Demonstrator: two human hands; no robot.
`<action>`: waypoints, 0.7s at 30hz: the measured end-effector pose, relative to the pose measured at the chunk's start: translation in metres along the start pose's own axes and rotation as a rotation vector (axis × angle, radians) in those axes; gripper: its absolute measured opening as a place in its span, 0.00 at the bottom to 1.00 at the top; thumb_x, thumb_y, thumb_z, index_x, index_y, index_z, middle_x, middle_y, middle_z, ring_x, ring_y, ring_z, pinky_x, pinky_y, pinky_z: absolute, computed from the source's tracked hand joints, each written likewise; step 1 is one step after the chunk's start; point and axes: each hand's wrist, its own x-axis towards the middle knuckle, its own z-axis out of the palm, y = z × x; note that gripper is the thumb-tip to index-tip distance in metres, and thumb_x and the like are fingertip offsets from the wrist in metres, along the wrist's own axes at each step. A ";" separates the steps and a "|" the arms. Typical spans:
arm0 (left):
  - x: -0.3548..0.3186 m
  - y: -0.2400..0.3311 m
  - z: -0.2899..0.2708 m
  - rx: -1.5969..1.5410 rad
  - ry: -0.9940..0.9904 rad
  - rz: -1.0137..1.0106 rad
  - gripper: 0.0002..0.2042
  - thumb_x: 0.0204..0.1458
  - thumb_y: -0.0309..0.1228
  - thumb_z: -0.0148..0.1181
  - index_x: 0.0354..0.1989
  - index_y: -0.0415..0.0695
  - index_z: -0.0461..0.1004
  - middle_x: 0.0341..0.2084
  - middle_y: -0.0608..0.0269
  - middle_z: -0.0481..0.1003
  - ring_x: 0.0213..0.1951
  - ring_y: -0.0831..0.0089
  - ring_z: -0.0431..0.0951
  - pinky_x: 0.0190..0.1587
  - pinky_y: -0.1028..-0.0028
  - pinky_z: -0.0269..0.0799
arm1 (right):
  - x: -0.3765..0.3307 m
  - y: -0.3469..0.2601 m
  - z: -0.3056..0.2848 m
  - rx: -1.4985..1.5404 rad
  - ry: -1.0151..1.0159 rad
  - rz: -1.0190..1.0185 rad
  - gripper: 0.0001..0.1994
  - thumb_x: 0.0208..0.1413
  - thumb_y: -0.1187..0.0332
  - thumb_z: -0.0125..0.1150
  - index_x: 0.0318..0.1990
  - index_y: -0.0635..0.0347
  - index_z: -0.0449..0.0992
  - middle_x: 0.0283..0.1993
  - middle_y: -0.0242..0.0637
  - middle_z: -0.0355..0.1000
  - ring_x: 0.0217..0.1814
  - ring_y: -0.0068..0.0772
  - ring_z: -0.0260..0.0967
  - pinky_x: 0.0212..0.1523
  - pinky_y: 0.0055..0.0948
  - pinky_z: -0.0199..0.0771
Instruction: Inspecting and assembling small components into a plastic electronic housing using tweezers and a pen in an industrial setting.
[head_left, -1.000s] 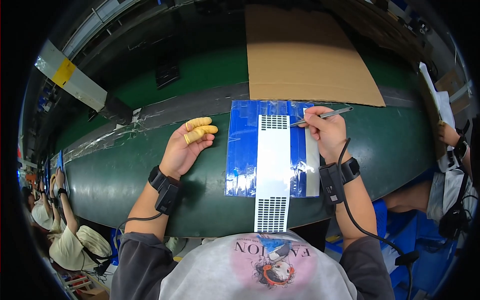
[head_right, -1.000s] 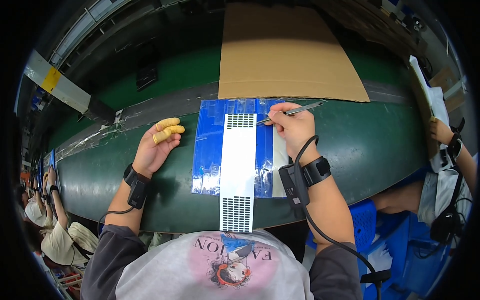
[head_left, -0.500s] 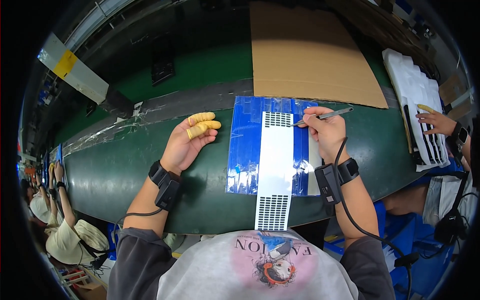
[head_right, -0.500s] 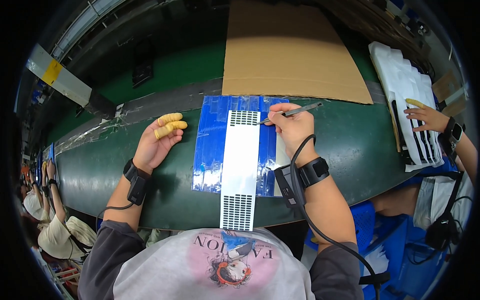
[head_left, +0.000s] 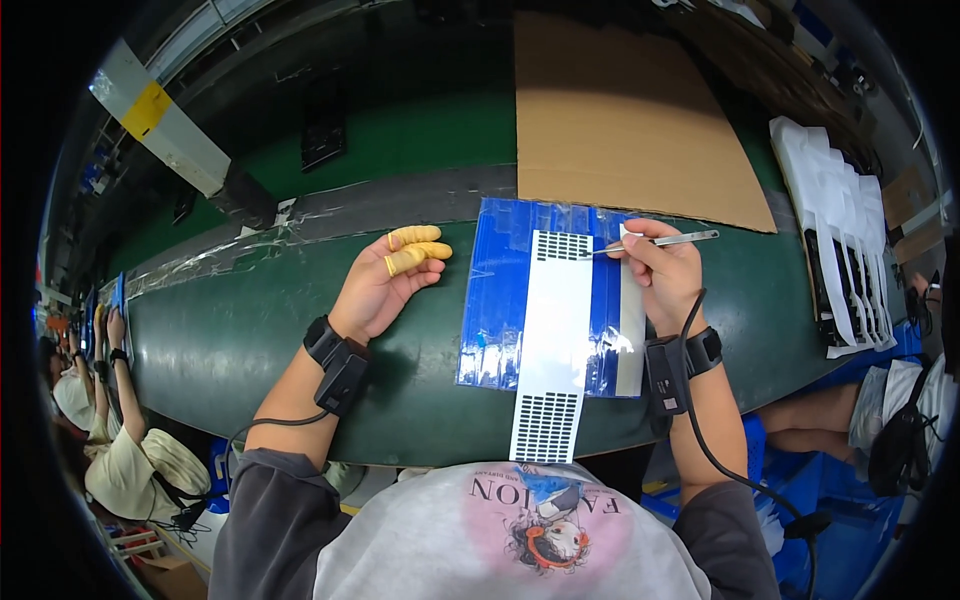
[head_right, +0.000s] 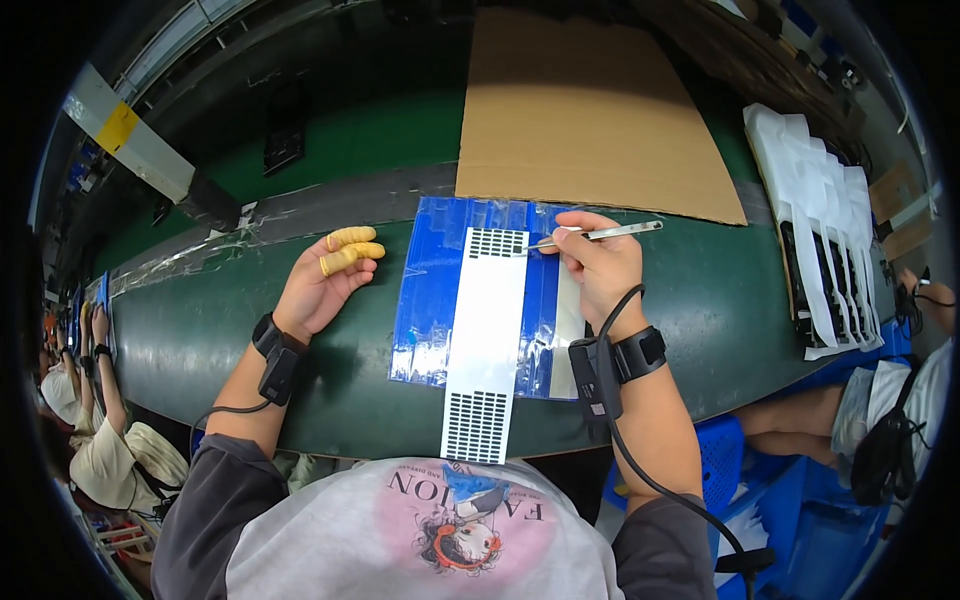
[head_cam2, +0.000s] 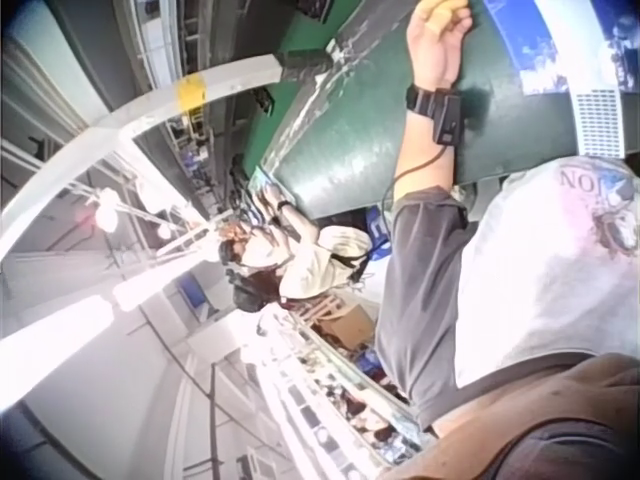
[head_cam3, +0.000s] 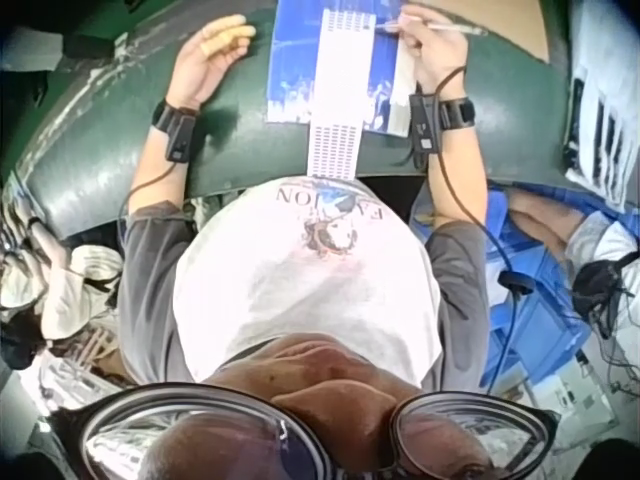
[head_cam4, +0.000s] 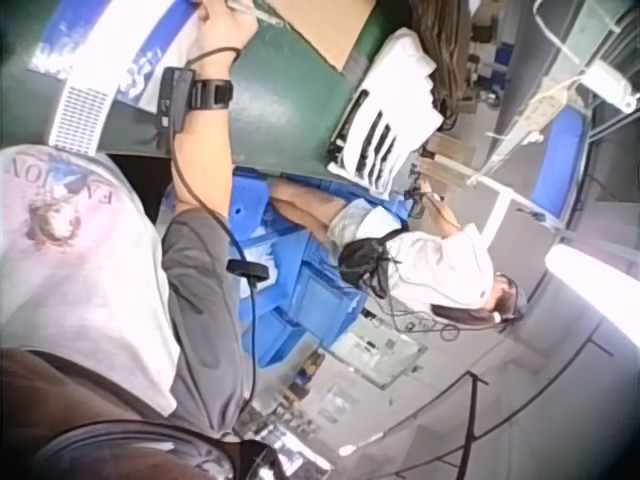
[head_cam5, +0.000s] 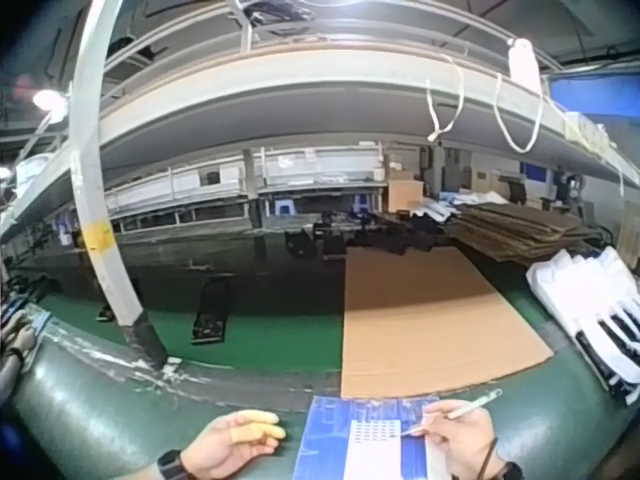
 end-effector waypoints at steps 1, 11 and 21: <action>0.001 -0.001 0.000 -0.007 -0.007 0.001 0.13 0.50 0.25 0.46 0.45 0.35 0.63 0.37 0.53 0.70 0.34 0.74 0.71 0.40 0.77 0.68 | 0.000 -0.001 -0.001 0.021 -0.002 -0.009 0.08 0.42 0.78 0.56 0.32 0.69 0.70 0.21 0.34 0.67 0.20 0.18 0.63 0.16 0.12 0.53; -0.006 0.000 0.001 0.074 0.031 0.021 0.15 0.49 0.26 0.47 0.46 0.36 0.63 0.37 0.56 0.70 0.35 0.75 0.71 0.41 0.78 0.66 | 0.004 0.005 -0.001 0.147 -0.026 0.096 0.05 0.44 0.74 0.57 0.30 0.64 0.70 0.19 0.32 0.66 0.20 0.18 0.64 0.15 0.13 0.54; 0.003 -0.006 0.013 0.092 0.049 0.024 0.14 0.49 0.27 0.47 0.44 0.37 0.64 0.34 0.57 0.71 0.31 0.77 0.71 0.35 0.81 0.69 | -0.018 -0.046 -0.041 0.482 -0.027 -0.088 0.05 0.46 0.74 0.55 0.31 0.64 0.69 0.25 0.40 0.69 0.23 0.21 0.66 0.15 0.12 0.53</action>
